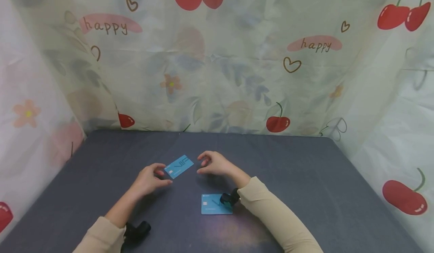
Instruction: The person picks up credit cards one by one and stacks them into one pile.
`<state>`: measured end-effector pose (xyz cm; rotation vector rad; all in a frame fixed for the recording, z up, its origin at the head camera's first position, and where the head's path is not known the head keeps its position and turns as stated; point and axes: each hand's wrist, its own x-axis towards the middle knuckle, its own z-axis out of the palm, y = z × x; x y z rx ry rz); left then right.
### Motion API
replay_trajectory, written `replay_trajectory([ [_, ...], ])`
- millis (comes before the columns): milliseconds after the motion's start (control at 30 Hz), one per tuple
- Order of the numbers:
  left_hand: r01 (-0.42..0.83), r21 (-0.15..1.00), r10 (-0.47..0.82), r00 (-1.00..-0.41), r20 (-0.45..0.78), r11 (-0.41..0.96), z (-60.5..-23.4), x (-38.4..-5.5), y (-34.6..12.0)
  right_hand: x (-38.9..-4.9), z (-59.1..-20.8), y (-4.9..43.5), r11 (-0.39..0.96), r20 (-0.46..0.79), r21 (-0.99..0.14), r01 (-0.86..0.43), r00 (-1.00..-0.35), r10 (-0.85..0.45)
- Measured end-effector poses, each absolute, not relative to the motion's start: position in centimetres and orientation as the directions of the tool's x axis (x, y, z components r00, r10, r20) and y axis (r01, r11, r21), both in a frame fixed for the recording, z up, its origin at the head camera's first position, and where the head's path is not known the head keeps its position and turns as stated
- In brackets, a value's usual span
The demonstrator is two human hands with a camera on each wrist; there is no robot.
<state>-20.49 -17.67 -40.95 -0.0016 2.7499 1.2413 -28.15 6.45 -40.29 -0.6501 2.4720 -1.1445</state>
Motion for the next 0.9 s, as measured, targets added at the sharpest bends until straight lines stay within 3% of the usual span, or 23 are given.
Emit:
replay_trajectory([
  [900, -0.169, 0.658, -0.037, -0.977, -0.21, 0.733, -42.0, -23.3, -17.4, -31.7, -42.2, 2.2, 0.61, -0.186, -0.777, -0.159, -0.866, -0.463],
])
